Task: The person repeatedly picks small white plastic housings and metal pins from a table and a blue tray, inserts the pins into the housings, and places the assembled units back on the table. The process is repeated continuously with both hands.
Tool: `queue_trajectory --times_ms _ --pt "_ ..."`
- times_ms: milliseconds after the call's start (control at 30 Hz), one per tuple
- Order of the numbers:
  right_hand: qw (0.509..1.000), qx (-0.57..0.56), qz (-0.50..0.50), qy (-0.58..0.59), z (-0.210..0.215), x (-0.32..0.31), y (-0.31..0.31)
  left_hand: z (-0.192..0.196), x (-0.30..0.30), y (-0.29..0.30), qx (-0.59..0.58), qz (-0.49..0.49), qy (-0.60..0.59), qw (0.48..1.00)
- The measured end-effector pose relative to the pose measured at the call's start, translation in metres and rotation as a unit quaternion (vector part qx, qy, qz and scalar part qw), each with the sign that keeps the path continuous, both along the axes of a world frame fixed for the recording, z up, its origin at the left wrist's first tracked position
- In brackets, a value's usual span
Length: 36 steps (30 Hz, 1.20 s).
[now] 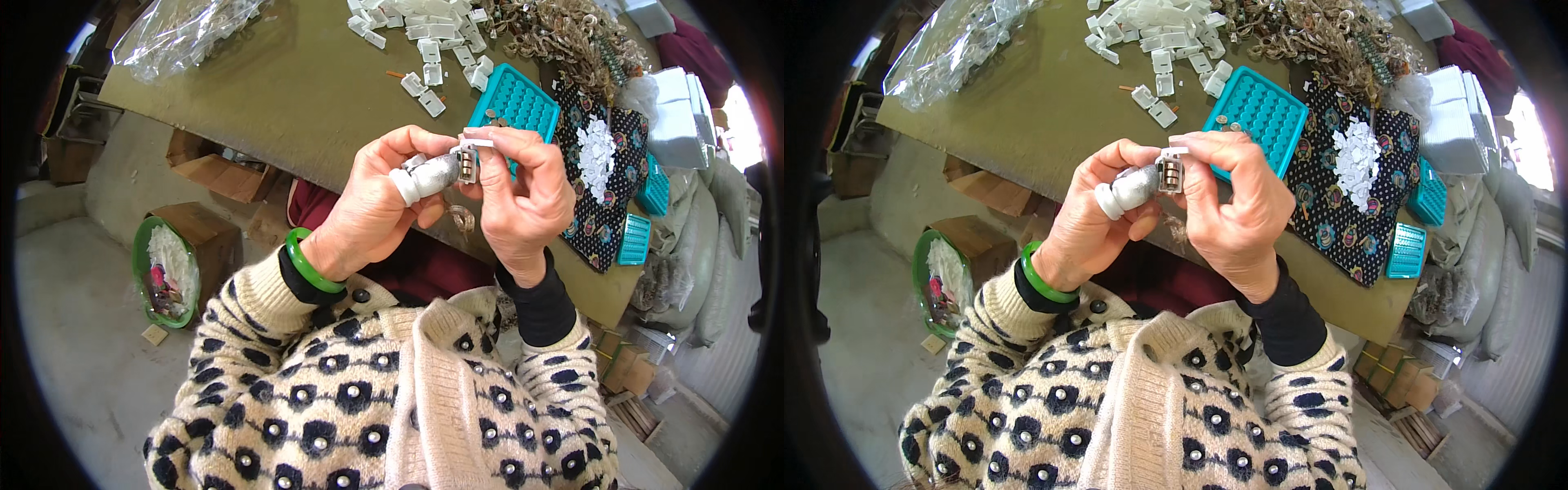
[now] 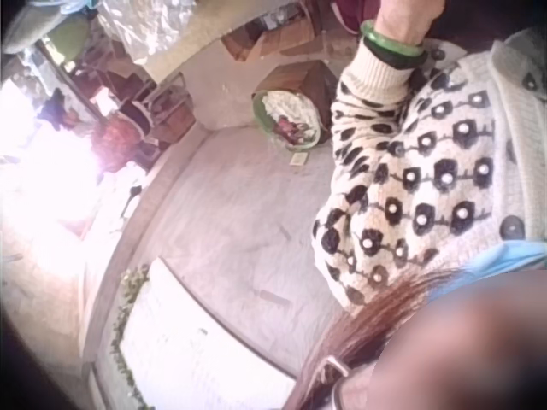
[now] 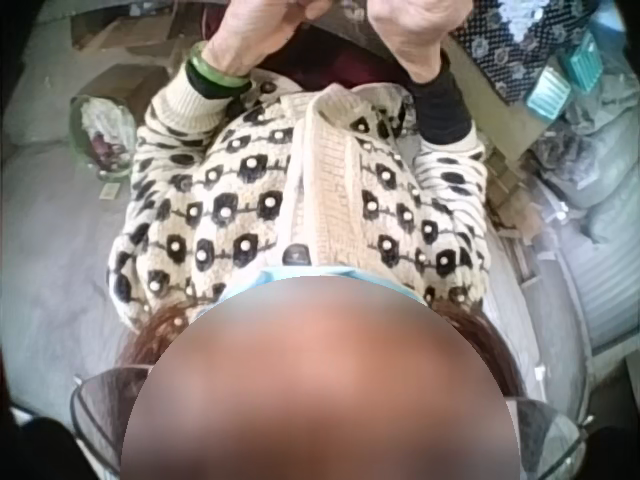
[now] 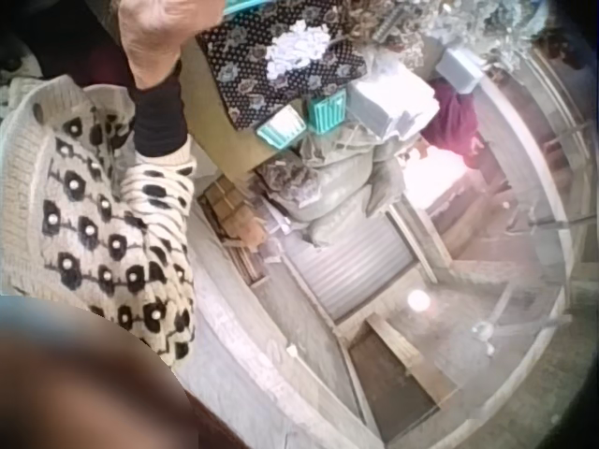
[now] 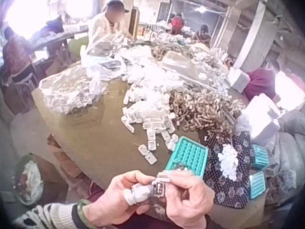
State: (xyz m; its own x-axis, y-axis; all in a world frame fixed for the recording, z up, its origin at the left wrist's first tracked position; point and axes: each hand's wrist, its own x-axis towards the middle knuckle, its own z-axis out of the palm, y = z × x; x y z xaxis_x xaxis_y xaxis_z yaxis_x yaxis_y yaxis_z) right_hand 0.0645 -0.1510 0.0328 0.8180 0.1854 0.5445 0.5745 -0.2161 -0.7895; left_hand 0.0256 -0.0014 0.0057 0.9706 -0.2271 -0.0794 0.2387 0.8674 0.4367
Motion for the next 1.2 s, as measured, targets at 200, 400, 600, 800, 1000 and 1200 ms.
queue_trajectory --times_ms 200,400,600,800,1000,1200 --pt "0.993 -0.030 -0.025 -0.114 -0.016 0.004 0.000 -0.002 -0.003 -0.012 0.037 0.043 0.006 0.998" --pt "0.996 -0.053 0.003 -0.073 -0.014 0.001 -0.004 -0.004 -0.004 -0.015 0.134 0.086 -0.031 0.987" --pt "0.991 -0.037 0.101 0.075 -0.002 -0.004 -0.007 -0.007 -0.002 -0.003 0.046 0.037 0.011 0.998" --pt "0.989 -0.092 0.065 -0.101 -0.013 -0.006 0.001 -0.010 -0.007 -0.008 -0.029 -0.009 0.039 0.999" --pt "0.978 -0.108 0.017 -0.177 -0.020 -0.012 0.010 -0.012 -0.014 -0.013 -0.059 -0.022 0.062 0.996" --pt "0.973 -0.180 0.020 -0.141 -0.012 -0.021 0.006 -0.012 -0.013 -0.008 -0.065 0.002 0.109 0.992"
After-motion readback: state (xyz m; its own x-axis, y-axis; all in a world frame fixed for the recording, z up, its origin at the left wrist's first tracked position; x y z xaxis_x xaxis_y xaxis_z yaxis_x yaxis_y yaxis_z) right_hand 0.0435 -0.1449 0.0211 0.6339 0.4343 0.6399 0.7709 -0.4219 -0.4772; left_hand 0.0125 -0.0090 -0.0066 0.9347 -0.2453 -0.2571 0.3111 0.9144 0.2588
